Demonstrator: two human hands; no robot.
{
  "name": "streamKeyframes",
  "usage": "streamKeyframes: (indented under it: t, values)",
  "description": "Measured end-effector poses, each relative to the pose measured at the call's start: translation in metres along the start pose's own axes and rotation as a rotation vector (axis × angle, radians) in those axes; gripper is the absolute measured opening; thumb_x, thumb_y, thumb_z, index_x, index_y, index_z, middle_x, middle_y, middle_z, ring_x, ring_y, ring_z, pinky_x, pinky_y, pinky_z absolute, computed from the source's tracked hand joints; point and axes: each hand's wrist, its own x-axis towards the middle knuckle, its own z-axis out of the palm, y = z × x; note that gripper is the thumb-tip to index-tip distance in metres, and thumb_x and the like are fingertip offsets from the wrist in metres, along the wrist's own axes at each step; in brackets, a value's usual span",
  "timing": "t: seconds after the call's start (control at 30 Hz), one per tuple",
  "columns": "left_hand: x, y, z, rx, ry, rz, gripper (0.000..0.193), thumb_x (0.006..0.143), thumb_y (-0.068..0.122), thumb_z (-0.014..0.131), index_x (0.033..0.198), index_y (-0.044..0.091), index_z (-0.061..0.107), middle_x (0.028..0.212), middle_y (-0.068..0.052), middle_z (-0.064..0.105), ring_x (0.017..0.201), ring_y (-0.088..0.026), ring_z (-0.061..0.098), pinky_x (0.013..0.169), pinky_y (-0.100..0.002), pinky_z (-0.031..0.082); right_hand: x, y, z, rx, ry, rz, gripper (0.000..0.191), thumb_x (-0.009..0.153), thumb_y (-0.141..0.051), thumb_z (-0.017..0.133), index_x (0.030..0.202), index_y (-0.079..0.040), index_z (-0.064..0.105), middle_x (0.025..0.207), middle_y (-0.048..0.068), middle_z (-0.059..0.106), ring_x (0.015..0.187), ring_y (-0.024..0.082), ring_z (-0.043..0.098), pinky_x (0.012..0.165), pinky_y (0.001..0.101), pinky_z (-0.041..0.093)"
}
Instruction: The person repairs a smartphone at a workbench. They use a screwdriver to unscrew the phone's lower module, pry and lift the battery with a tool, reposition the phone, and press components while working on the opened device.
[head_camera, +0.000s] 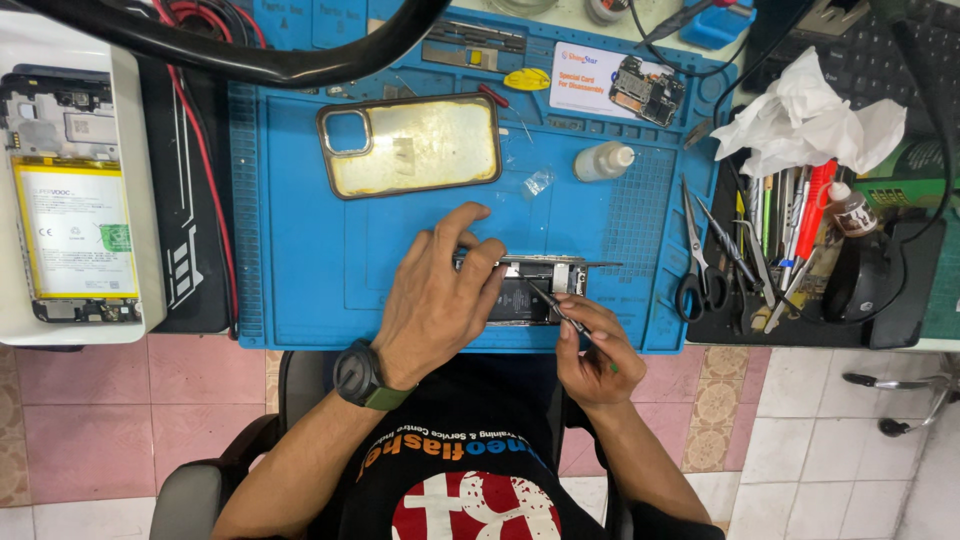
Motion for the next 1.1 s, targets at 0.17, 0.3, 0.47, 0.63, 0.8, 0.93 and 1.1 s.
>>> streamKeyframes:
  t: [0.17,0.3,0.47,0.63,0.8,0.93,1.1]
  values:
    - [0.000,0.000,0.000,0.007,-0.005,-0.002,0.037,0.089,0.007,0.079,0.118,0.004,0.056,0.137,-0.019,0.051,0.099,-0.028,0.063,0.082,-0.043,0.050,0.001,0.001,0.000,-0.005,0.001,-0.005,0.050,0.094,0.014,0.060,0.127,-0.009,0.030,0.111,0.026,0.064,0.103,0.040,0.072,0.091,0.0498,0.066]
    - [0.000,0.001,0.000,0.007,-0.002,-0.008,0.038,0.089,0.006,0.078,0.121,0.003,0.056,0.137,-0.019,0.051,0.099,-0.028,0.063,0.082,-0.043,0.051,0.003,-0.005,0.001,0.001,0.056,0.041,0.048,0.097,0.011,0.059,0.127,-0.010,0.029,0.112,0.026,0.063,0.104,0.038,0.072,0.095,0.0509,0.065]
    - [0.000,0.002,0.000,-0.008,0.016,-0.001,0.045,0.089,0.004,0.078,0.128,0.002,0.055,0.136,-0.019,0.050,0.102,-0.031,0.062,0.084,-0.045,0.053,0.006,-0.016,0.007,0.077,0.259,0.254,0.043,0.103,0.007,0.061,0.129,-0.010,0.032,0.108,0.025,0.066,0.097,0.028,0.071,0.088,0.0425,0.064]
    - [-0.001,0.002,0.000,-0.018,0.008,-0.015,0.047,0.089,0.004,0.077,0.131,0.003,0.055,0.134,-0.018,0.050,0.103,-0.032,0.062,0.085,-0.045,0.053,0.014,-0.015,0.009,0.133,0.318,0.390,0.043,0.105,0.003,0.064,0.132,-0.010,0.033,0.109,0.024,0.068,0.090,0.021,0.071,0.078,0.0288,0.059]
    - [-0.001,0.003,-0.001,-0.027,0.010,-0.010,0.052,0.090,0.005,0.077,0.135,0.005,0.052,0.135,-0.018,0.050,0.103,-0.031,0.062,0.086,-0.045,0.053,0.015,-0.016,0.009,0.132,0.329,0.409,0.042,0.105,0.001,0.064,0.131,-0.010,0.033,0.109,0.024,0.069,0.087,0.019,0.071,0.074,0.0258,0.058]
    - [-0.004,0.001,-0.001,-0.096,0.015,0.010,0.056,0.090,0.005,0.078,0.139,0.006,0.051,0.137,-0.018,0.049,0.104,-0.031,0.063,0.088,-0.046,0.054,0.016,-0.017,0.009,0.135,0.338,0.400,0.041,0.106,-0.001,0.064,0.132,-0.010,0.033,0.104,0.023,0.070,0.088,0.020,0.072,0.077,0.0274,0.060]
    - [-0.007,-0.003,0.003,-0.169,0.029,0.081,0.045,0.094,0.006,0.078,0.127,0.013,0.048,0.144,-0.017,0.045,0.119,-0.035,0.062,0.097,-0.043,0.056,0.019,-0.015,0.010,0.129,0.364,0.373,0.040,0.107,-0.003,0.064,0.132,-0.010,0.034,0.101,0.021,0.070,0.085,0.020,0.071,0.078,0.0282,0.059]
